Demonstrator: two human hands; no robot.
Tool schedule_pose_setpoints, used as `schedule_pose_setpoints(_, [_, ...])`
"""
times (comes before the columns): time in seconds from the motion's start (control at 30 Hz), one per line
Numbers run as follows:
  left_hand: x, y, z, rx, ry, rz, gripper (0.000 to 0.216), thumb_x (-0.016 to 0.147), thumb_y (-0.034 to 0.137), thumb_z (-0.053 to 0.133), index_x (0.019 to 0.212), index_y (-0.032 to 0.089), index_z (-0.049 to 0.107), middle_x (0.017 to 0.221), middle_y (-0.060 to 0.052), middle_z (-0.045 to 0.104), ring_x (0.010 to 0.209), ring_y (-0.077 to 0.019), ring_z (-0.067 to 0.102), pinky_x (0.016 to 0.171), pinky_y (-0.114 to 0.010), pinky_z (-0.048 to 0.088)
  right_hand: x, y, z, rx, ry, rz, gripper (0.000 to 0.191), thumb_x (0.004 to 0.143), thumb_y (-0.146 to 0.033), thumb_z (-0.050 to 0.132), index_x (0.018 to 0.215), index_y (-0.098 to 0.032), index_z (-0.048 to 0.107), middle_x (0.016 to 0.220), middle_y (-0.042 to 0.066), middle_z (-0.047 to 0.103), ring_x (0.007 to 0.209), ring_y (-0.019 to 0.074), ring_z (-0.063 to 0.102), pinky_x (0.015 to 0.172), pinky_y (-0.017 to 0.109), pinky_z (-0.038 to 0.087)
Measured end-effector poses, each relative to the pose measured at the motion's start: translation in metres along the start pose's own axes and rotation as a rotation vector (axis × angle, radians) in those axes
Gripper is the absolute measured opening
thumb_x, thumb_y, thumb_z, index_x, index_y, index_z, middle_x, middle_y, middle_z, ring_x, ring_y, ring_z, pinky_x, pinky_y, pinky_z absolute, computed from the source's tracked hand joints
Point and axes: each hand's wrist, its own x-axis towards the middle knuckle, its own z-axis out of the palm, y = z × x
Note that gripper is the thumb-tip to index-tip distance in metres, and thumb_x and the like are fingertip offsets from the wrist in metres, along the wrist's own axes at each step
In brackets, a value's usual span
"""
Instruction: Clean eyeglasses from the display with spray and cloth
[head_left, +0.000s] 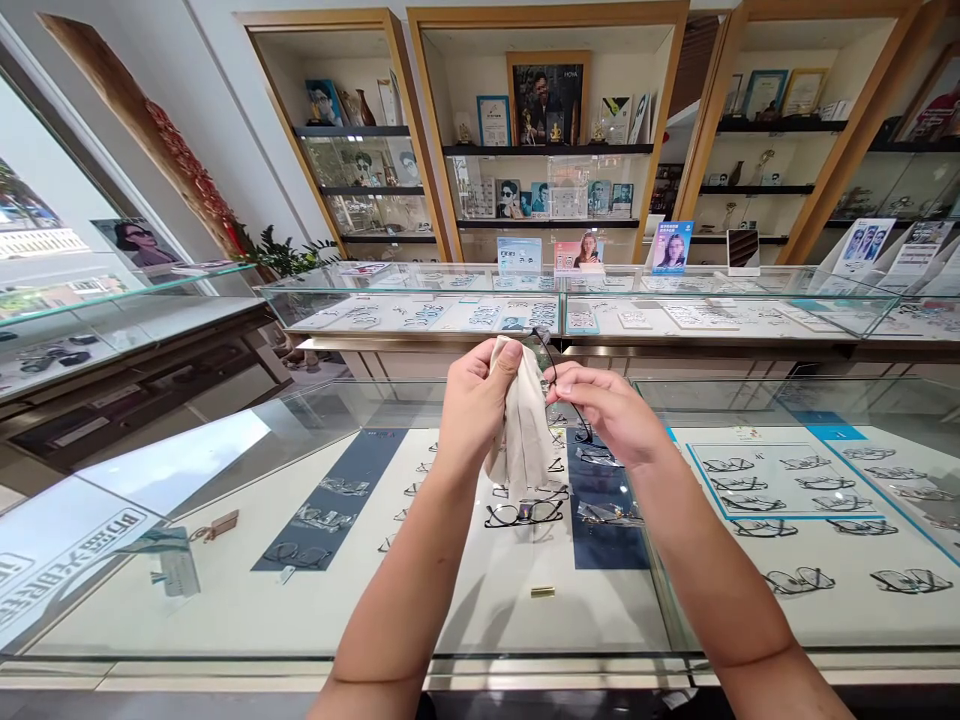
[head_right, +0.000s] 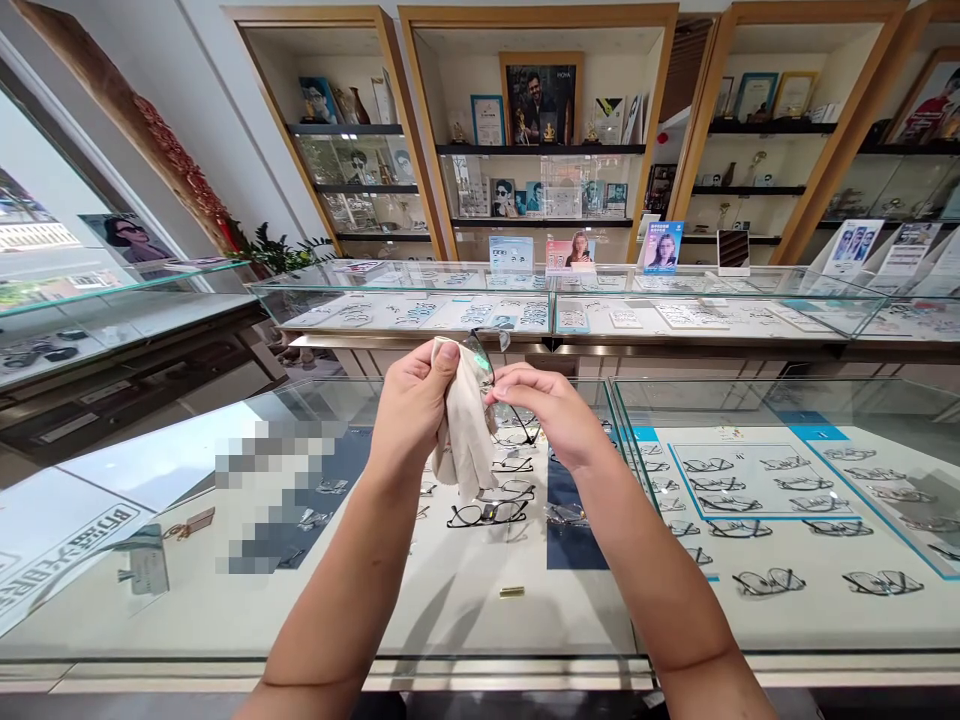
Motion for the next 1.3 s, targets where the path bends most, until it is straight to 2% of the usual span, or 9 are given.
schedule_pose_setpoints(0.23, [0.001, 0.004, 0.000, -0.073, -0.122, -0.069, 0.052, 0.072, 0.060, 0.101, 0.095, 0.018, 0.079, 0.076, -0.001, 0.072, 0.060, -0.0126, 0.060, 0.057, -0.024, 0.050, 0.001, -0.001, -0.003, 0.021, 0.031, -0.004, 0.014, 0.079, -0.043, 0.088, 0.076, -0.029, 0.088, 0.104, 0.005, 0.069, 0.109, 0.0242, 0.060, 0.111, 0.043, 0.044])
schedule_pose_setpoints(0.4, [0.001, 0.005, -0.001, -0.041, -0.191, -0.054, 0.051, 0.065, 0.045, 0.107, 0.101, 0.019, 0.082, 0.084, -0.002, 0.076, 0.070, -0.0140, 0.064, 0.065, -0.024, 0.054, 0.000, -0.004, -0.003, 0.052, 0.035, 0.006, 0.016, 0.078, -0.043, 0.089, 0.074, -0.028, 0.086, 0.095, 0.003, 0.064, 0.093, 0.0199, 0.056, 0.098, 0.038, 0.047])
schedule_pose_setpoints(0.53, [0.001, 0.003, -0.001, -0.020, -0.220, 0.010, 0.048, 0.061, 0.035, 0.108, 0.097, 0.019, 0.082, 0.082, -0.001, 0.075, 0.071, -0.0136, 0.062, 0.067, -0.024, 0.052, -0.001, -0.006, 0.000, 0.086, 0.037, 0.031, 0.023, 0.075, -0.043, 0.091, 0.067, -0.025, 0.079, 0.091, 0.002, 0.058, 0.083, 0.0174, 0.050, 0.084, 0.035, 0.045])
schedule_pose_setpoints(0.63, [0.003, 0.001, -0.001, 0.019, -0.209, 0.057, 0.043, 0.063, 0.040, 0.107, 0.086, 0.019, 0.077, 0.075, 0.000, 0.070, 0.067, -0.0133, 0.058, 0.063, -0.024, 0.049, -0.003, -0.007, 0.004, 0.096, -0.006, 0.055, 0.027, 0.074, -0.044, 0.093, 0.066, -0.024, 0.076, 0.091, 0.001, 0.055, 0.083, 0.0169, 0.050, 0.082, 0.035, 0.045])
schedule_pose_setpoints(0.8, [0.003, -0.001, 0.000, 0.060, -0.184, 0.082, 0.051, 0.066, 0.054, 0.104, 0.074, 0.019, 0.067, 0.066, 0.003, 0.061, 0.059, -0.0109, 0.048, 0.057, -0.024, 0.043, -0.006, -0.007, 0.009, 0.011, -0.065, 0.034, 0.032, 0.077, -0.048, 0.092, 0.066, -0.024, 0.074, 0.089, 0.000, 0.055, 0.087, 0.0178, 0.051, 0.089, 0.035, 0.043])
schedule_pose_setpoints(0.93, [-0.001, -0.002, 0.007, 0.077, -0.090, 0.130, 0.058, 0.076, 0.068, 0.094, 0.073, 0.019, 0.064, 0.065, 0.002, 0.058, 0.058, -0.0102, 0.044, 0.056, -0.025, 0.039, -0.008, -0.006, 0.013, -0.033, -0.090, 0.025, 0.032, 0.079, -0.049, 0.091, 0.069, -0.024, 0.075, 0.087, -0.001, 0.055, 0.087, 0.0182, 0.052, 0.089, 0.036, 0.041])
schedule_pose_setpoints(1.1, [-0.004, -0.001, 0.011, 0.055, 0.022, 0.168, 0.067, 0.087, 0.075, 0.083, 0.063, 0.020, 0.054, 0.059, 0.003, 0.048, 0.054, -0.0095, 0.038, 0.054, -0.027, 0.035, -0.009, -0.006, 0.015, -0.113, -0.121, 0.020, 0.030, 0.083, -0.045, 0.087, 0.068, -0.024, 0.071, 0.086, -0.001, 0.055, 0.087, 0.0187, 0.052, 0.087, 0.036, 0.039])
schedule_pose_setpoints(1.2, [-0.002, 0.000, 0.005, 0.003, -0.085, 0.081, 0.063, 0.090, 0.074, 0.080, 0.068, 0.019, 0.061, 0.061, 0.001, 0.055, 0.054, -0.0110, 0.044, 0.053, -0.027, 0.037, -0.008, -0.007, 0.010, -0.117, -0.077, -0.008, 0.021, 0.086, -0.037, 0.081, 0.070, -0.024, 0.074, 0.089, 0.000, 0.057, 0.089, 0.0189, 0.054, 0.089, 0.036, 0.041])
schedule_pose_setpoints(1.3, [0.000, 0.001, -0.004, -0.046, -0.235, -0.027, 0.056, 0.092, 0.072, 0.081, 0.079, 0.018, 0.071, 0.068, -0.004, 0.066, 0.058, -0.0147, 0.054, 0.055, -0.029, 0.044, -0.008, -0.010, 0.004, -0.148, -0.039, -0.055, 0.017, 0.087, -0.035, 0.078, 0.073, -0.025, 0.078, 0.092, 0.002, 0.064, 0.093, 0.0202, 0.059, 0.095, 0.038, 0.044])
